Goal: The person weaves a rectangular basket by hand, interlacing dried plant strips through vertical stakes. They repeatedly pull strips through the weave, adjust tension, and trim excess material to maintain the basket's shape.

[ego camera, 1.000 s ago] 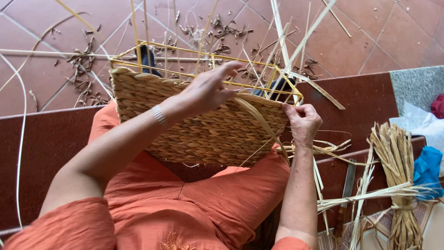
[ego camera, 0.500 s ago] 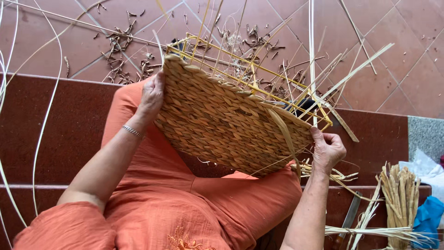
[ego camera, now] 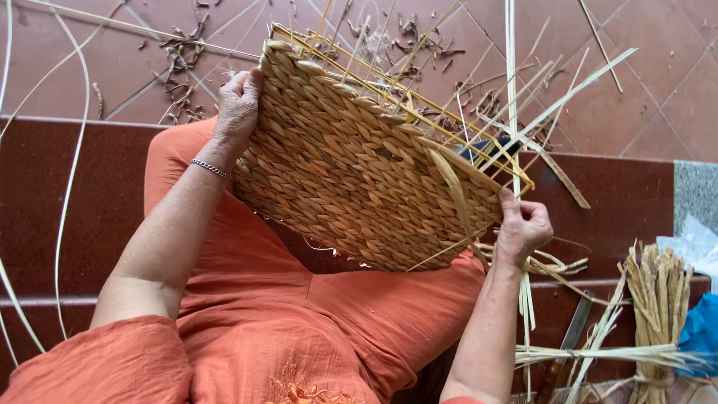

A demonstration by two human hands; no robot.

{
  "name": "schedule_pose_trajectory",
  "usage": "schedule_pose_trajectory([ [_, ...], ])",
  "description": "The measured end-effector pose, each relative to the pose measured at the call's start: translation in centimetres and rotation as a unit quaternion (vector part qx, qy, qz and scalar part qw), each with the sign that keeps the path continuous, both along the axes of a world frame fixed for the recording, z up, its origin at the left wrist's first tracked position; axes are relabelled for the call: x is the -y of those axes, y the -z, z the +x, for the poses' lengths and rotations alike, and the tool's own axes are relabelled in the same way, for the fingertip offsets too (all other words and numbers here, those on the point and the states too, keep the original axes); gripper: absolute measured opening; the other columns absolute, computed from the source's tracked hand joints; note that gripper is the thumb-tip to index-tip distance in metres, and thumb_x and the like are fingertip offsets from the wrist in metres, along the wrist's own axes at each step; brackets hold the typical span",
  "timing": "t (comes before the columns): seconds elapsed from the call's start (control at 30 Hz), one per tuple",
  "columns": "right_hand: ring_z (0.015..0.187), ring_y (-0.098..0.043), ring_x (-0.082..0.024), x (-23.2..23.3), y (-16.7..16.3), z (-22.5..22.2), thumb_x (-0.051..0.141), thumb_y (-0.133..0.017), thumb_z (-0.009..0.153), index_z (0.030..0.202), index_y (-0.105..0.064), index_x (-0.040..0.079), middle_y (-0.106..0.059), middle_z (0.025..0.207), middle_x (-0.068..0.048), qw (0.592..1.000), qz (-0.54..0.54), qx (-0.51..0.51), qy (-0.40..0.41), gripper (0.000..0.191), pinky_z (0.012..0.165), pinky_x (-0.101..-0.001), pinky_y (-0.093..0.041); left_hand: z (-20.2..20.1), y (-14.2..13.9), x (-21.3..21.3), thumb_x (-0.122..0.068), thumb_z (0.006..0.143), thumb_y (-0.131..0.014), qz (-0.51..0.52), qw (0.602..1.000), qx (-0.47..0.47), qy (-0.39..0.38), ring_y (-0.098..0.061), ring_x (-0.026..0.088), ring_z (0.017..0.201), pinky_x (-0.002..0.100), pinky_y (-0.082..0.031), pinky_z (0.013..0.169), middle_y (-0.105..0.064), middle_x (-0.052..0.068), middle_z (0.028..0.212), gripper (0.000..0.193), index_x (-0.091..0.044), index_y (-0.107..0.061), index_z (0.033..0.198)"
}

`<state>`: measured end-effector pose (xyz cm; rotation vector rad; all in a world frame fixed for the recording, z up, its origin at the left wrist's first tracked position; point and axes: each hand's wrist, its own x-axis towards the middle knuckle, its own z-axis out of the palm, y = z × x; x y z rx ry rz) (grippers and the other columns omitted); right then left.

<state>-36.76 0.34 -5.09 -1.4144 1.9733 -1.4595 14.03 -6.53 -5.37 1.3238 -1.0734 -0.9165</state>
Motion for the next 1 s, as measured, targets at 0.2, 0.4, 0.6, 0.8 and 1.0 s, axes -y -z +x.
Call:
schedule_pose_trajectory([
  [0.2,0.066,-0.056,-0.007,1.8,0.2,-1.1,0.026,-0.097,0.085,0.081,-0.069,0.006,-0.066,0.075,0.001,0.992,0.003,0.119,-0.034,0.036,0.062,-0.0222,-0.049,-0.4,-1.3,1.0,-0.039,0.112,-0.054,0.049,0.996,-0.078,0.017,-0.058,0.006,0.083,0.025,-0.053,0.074,-0.070,-0.001,0.096,0.040,-0.003,-0.071,0.115],
  [0.4,0.062,-0.058,-0.007,2.4,0.3,-1.9,0.019,-0.098,0.085,0.081,-0.067,0.006,-0.067,0.075,0.000,0.987,0.012,0.150,-0.050,0.034,0.059,-0.0216,-0.051,0.3,-1.9,0.9,-0.036,0.113,-0.055,0.048,0.987,-0.133,0.076,-0.063,0.005,0.093,0.023,-0.056,0.084,-0.073,-0.002,0.107,0.036,-0.004,-0.067,0.126],
  [0.6,0.063,-0.058,-0.006,2.2,0.9,-2.4,0.019,-0.099,0.086,0.082,-0.066,0.005,-0.068,0.076,0.000,0.991,0.003,0.126,-0.042,0.036,0.061,-0.0209,-0.051,-0.3,-1.6,1.3,-0.037,0.113,-0.054,0.041,0.988,-0.136,0.055,-0.062,0.005,0.086,0.023,-0.057,0.079,-0.073,-0.001,0.100,0.039,-0.003,-0.071,0.120],
  [0.8,0.068,-0.052,-0.005,1.9,1.5,-2.2,0.024,-0.100,0.087,0.082,-0.067,0.006,-0.063,0.075,0.004,0.998,-0.002,0.060,-0.030,0.038,0.064,-0.0205,-0.047,1.1,-0.8,1.0,-0.034,0.114,-0.053,0.048,0.987,-0.135,0.074,-0.062,0.006,0.090,0.023,-0.056,0.082,-0.073,-0.002,0.105,0.037,-0.004,-0.070,0.125],
  [1.0,0.070,-0.055,-0.006,1.0,0.6,-1.1,0.025,-0.096,0.086,0.085,-0.069,0.006,-0.065,0.077,0.004,0.989,-0.006,0.140,-0.049,0.033,0.066,-0.0212,-0.049,1.1,-0.8,0.7,-0.033,0.121,-0.049,0.023,0.995,-0.073,0.067,-0.062,0.008,0.097,0.025,-0.055,0.088,-0.071,0.001,0.112,0.037,-0.002,-0.068,0.130],
])
